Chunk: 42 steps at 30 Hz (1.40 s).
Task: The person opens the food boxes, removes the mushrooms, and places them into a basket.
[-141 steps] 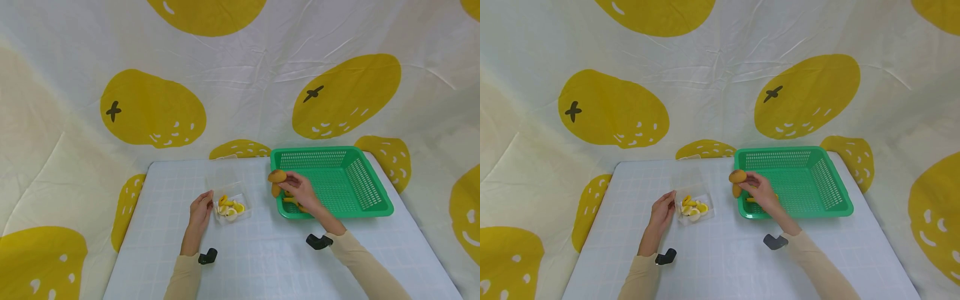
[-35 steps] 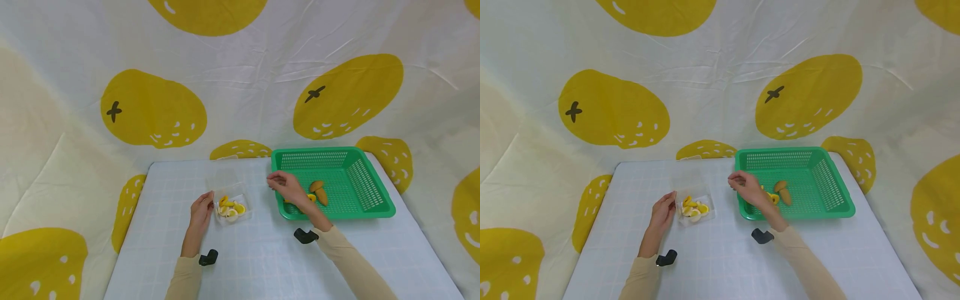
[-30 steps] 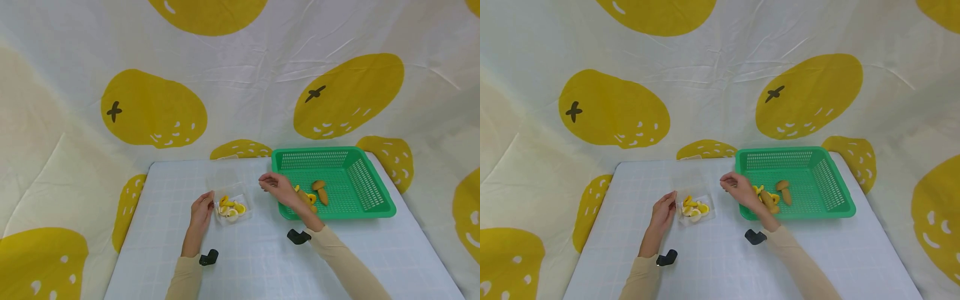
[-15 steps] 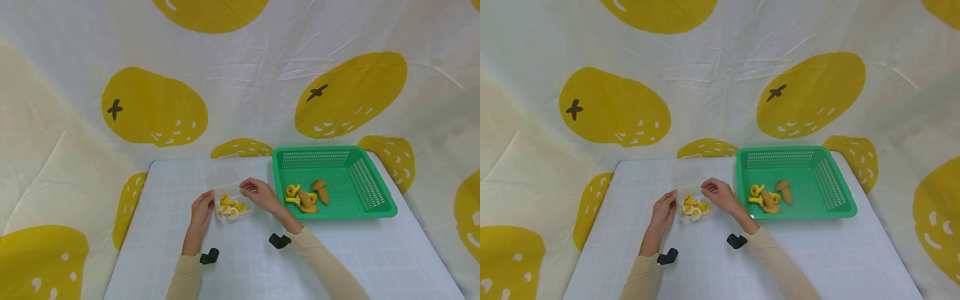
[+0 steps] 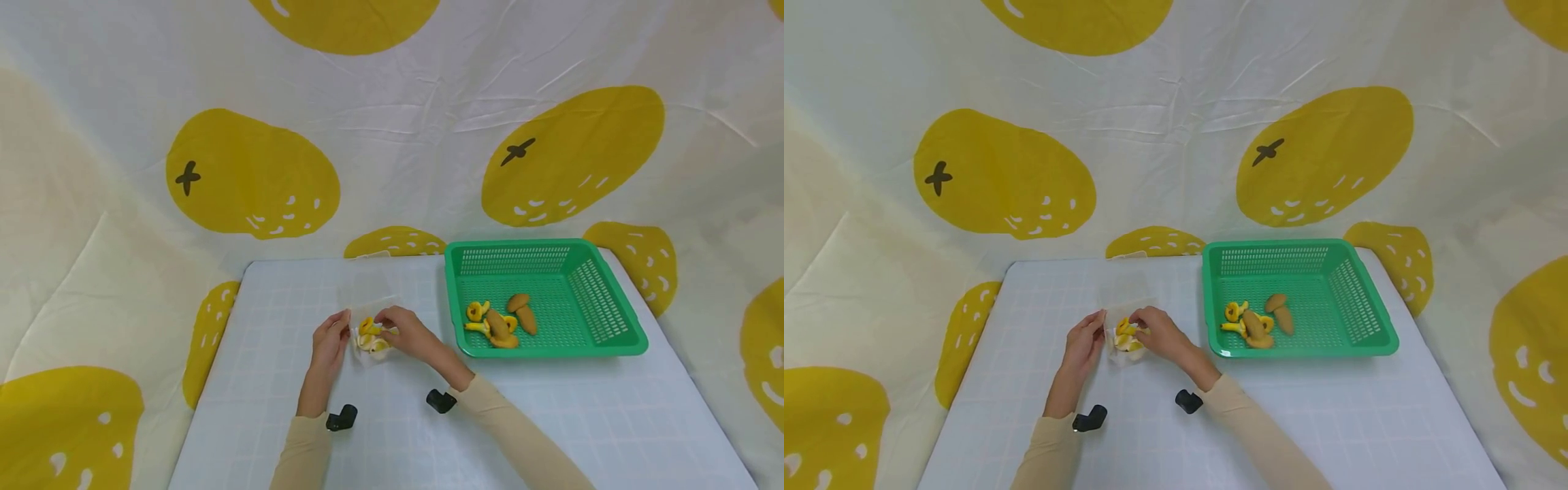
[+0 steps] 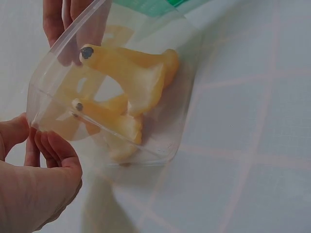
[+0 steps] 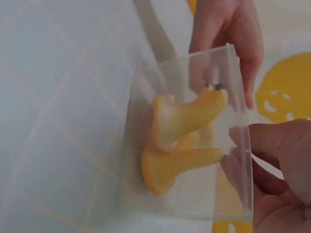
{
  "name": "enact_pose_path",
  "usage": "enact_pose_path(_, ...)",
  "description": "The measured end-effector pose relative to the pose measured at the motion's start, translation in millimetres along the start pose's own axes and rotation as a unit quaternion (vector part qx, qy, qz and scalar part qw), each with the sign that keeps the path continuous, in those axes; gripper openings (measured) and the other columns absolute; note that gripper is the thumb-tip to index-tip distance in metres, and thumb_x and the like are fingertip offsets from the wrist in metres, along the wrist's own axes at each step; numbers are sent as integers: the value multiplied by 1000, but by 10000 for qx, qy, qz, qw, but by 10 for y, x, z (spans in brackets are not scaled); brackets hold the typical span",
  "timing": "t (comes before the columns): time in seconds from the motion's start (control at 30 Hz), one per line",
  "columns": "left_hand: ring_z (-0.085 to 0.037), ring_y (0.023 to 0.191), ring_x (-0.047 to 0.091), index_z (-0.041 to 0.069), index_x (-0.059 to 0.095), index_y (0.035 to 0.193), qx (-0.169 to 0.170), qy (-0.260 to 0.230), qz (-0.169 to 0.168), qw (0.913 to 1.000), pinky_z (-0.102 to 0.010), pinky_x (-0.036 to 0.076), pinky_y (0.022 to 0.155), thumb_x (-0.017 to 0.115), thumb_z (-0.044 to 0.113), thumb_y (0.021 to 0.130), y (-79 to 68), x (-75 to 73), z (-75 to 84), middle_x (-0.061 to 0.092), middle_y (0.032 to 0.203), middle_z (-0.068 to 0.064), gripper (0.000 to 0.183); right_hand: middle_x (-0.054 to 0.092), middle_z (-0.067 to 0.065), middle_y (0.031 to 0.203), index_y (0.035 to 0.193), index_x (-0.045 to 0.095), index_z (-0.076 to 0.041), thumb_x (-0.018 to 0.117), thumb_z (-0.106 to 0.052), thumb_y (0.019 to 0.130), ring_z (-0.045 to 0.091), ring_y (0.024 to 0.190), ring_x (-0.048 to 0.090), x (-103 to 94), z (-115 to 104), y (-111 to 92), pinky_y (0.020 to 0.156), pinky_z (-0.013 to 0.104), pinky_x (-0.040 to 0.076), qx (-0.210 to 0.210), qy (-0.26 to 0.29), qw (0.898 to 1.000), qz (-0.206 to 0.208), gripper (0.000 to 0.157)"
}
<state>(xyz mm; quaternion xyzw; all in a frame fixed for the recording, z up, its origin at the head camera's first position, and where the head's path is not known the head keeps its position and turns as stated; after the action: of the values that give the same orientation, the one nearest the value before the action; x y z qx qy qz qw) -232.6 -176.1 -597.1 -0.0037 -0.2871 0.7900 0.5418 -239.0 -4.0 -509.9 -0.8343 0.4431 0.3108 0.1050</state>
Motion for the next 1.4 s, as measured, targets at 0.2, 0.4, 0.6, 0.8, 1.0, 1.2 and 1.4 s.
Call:
enact_pose_path(0.2, -22, 105, 56, -3, 62, 122, 13, -11, 14, 10000, -19, 50, 78, 69, 18, 101, 3, 18, 7, 59, 126, -16, 31, 67, 20, 112, 116, 66, 7, 67, 11, 92, 32, 101, 64, 20, -48, -16, 92, 46, 55, 5, -350, 9991, 228, 25)
enact_pose_path(0.4, -21, 103, 56, -2, 63, 120, 59, -27, -34, 10000, -20, 50, 78, 69, 16, 100, 10, 50, 14, 61, 123, -15, 27, 70, 20, 104, 109, 70, 8, 68, 14, 89, 32, 94, 66, 17, -33, -6, 85, 42, 57, 114, -741, 9965, 369, 20)
enact_pose_path(0.6, -20, 100, 56, -4, 62, 121, 109, -72, -57, 9999, -20, 50, 78, 69, 16, 100, 6, 44, 9, 61, 118, -12, 30, 74, 18, 97, 100, 74, 7, 74, 8, 88, 27, 85, 68, 41, -26, 28, 76, 38, 58, 162, -864, 9950, 463, 12)
enact_pose_path(0.8, -17, 98, 55, -3, 62, 121, 96, -37, -63, 9999, -19, 49, 77, 70, 17, 100, -2, 29, -10, 61, 118, -12, 30, 72, 13, 101, 107, 74, 3, 73, 1, 94, 25, 93, 67, 39, -62, 9, 84, 38, 57, 67, -439, 9981, 415, 13)
enact_pose_path(1.0, -18, 99, 57, -7, 61, 126, 160, 41, -53, 9999, -19, 49, 77, 69, 18, 101, -14, 23, 0, 62, 119, -14, 37, 71, 12, 110, 119, 71, 2, 68, -7, 99, 24, 99, 69, -91, -48, -28, 89, 35, 58, 64, 356, 9965, 754, 22)
enact_pose_path(1.2, -19, 99, 57, -10, 57, 130, 177, -47, -111, 9998, -20, 49, 78, 68, 16, 101, -17, 20, 20, 61, 122, -16, 40, 74, 9, 107, 116, 70, 1, 71, -12, 98, 23, 96, 72, -278, 55, -45, 86, 31, 59, 319, 944, 9891, 1087, 22)
enact_pose_path(1.4, -20, 100, 56, -3, 62, 123, 109, -45, -38, 9999, -18, 49, 75, 70, 17, 100, -27, -5, 17, 60, 124, -15, 31, 75, 10, 105, 113, 73, 0, 72, -14, 98, 23, 93, 72, -494, 166, -60, 80, 30, 59, 637, 1625, 9782, 1124, 20)
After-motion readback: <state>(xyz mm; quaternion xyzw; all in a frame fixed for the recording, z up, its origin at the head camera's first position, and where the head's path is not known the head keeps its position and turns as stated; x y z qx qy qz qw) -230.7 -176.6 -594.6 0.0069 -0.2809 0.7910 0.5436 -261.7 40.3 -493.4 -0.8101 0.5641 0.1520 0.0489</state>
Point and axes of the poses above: each hand's wrist, its own y-axis towards the middle knuckle, its own x-axis out of the palm, z = x × y, the point moved 8 cm from there along y, towards the middle knuckle
